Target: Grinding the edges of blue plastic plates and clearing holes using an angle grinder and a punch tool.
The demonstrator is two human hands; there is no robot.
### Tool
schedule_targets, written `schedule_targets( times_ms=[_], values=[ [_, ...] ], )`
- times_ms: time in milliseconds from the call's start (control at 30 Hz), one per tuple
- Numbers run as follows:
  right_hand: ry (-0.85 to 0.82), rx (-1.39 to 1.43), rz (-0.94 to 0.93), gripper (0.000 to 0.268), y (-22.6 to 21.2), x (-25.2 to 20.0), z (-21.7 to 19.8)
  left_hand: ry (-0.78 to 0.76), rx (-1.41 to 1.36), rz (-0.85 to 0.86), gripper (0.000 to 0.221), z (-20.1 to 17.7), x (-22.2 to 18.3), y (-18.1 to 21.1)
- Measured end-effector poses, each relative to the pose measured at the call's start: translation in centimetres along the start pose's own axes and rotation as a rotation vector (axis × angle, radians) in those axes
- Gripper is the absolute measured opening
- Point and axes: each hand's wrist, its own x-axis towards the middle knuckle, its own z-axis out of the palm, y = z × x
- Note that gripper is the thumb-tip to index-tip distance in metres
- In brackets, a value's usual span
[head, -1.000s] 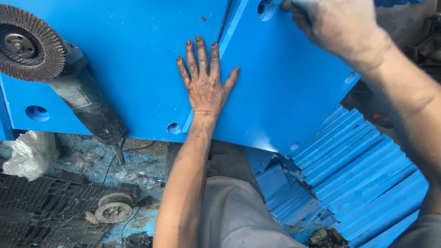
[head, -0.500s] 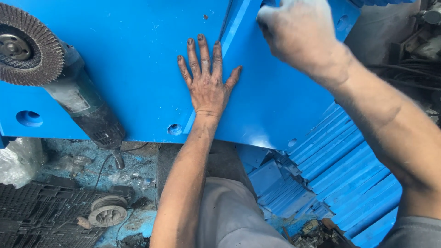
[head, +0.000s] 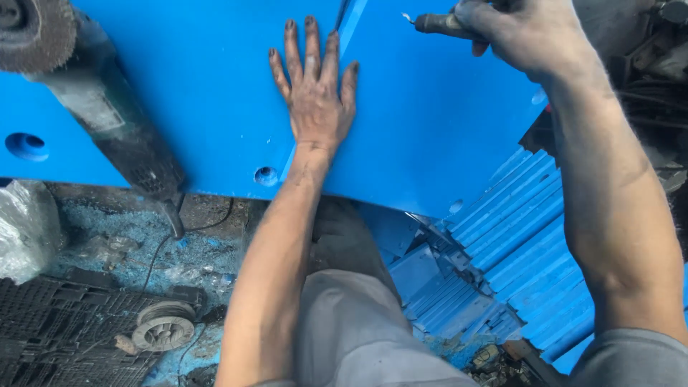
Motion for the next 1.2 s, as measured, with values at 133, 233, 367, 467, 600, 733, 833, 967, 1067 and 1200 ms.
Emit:
schedule_targets(
  times_ms=[133,233,367,467,600,733,833,967,1067,1200],
  values=[
    [-0.213,0.540,0.245,0.024,-6.6,-4.4,-1.1,0.020,-0.255,0.118,0.036,-1.4,-3.7,-5.7],
    [-0.241,0.319,0.023,0.031,-12.4,-6.3,-0.5,-0.035,-0.381,0.120,0.042,-5.5,-10.4,-7.0],
    [-0.243,0.026,-0.363,0.029,-16.6,-5.7,1.3,0.082,-0.283,-0.076,0.065,-6.7,-16.4,-4.7],
    [-0.252,-0.153,-0.513,0.023,-18.9,-5.2,2.6,0.156,-0.386,-0.156,0.070,-5.8,-17.8,-4.7],
    [-0.220,-0.300,-0.704,0.017,-21.2,-3.6,2.9,0.245,-0.401,-0.094,0.070,-4.7,-18.7,-6.2],
    [-0.147,-0.554,-0.875,0.012,-19.7,-3.1,5.4,0.259,-0.396,-0.021,0.067,-4.2,-19.3,-7.3],
    [-0.136,-0.580,-0.934,0.004,-19.5,-2.7,5.5,0.301,-0.400,-0.026,0.061,-3.5,-19.4,-7.4],
    [-0.051,-0.575,-0.906,0.019,-20.8,-4.1,3.4,0.323,-0.410,-0.038,0.056,-3.9,-19.2,-7.0],
    [-0.171,-0.557,-0.717,0.024,-22.3,-6.2,3.4,0.329,-0.395,-0.024,0.057,-3.8,-19.3,-7.1],
    [-0.206,-0.574,-0.596,0.026,-21.3,-11.0,6.7,0.337,-0.409,-0.006,0.058,-4.0,-19.2,-7.5]
  ],
)
